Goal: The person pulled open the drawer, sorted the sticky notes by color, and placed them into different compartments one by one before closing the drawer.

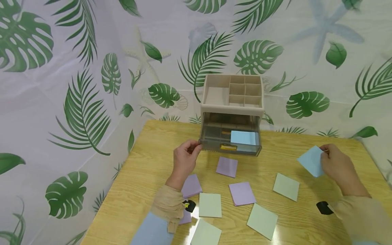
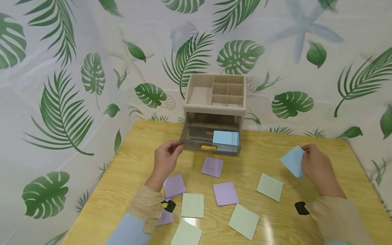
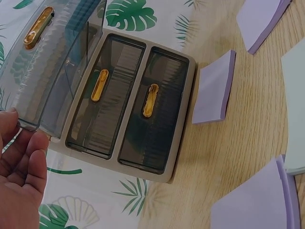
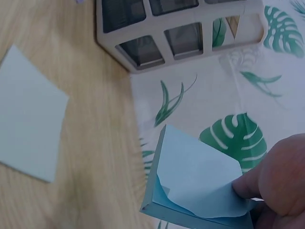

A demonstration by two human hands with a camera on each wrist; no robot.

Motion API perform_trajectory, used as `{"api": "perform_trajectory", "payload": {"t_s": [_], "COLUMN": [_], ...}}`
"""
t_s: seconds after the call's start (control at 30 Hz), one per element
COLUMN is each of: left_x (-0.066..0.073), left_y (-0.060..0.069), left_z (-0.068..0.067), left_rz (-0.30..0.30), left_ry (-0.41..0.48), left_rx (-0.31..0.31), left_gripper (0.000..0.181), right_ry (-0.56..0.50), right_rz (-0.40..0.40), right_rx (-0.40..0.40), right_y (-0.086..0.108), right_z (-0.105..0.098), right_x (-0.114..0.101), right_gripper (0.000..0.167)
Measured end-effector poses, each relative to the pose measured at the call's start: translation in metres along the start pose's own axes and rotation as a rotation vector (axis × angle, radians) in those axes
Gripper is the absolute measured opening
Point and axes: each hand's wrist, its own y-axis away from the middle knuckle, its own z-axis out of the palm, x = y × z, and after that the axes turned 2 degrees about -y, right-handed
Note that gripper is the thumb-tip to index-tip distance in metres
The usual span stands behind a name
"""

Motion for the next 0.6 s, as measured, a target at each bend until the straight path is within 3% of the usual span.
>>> {"api": "perform_trajectory", "payload": {"t_s": [0.27, 0.6], "left_x": [-0.001, 0.0], "left_y": [0.001, 0.001], "left_z": [0.0, 0.0], "left_rz": [0.004, 0.021], "left_ry": [-0.006, -0.004], "left_rx": [0.007, 0.018], "left_gripper": [0.012, 0.011], "right_ry": [0.011, -0.008], "right_rz": [-0.076, -0.155], "right_rx": [0.034, 0.118], "right_y": [-0.013, -0.017], "right_z": [-0.005, -0.017], "right_x": [-0.033, -0.074], "right_gripper": [0.041, 0.039]}}
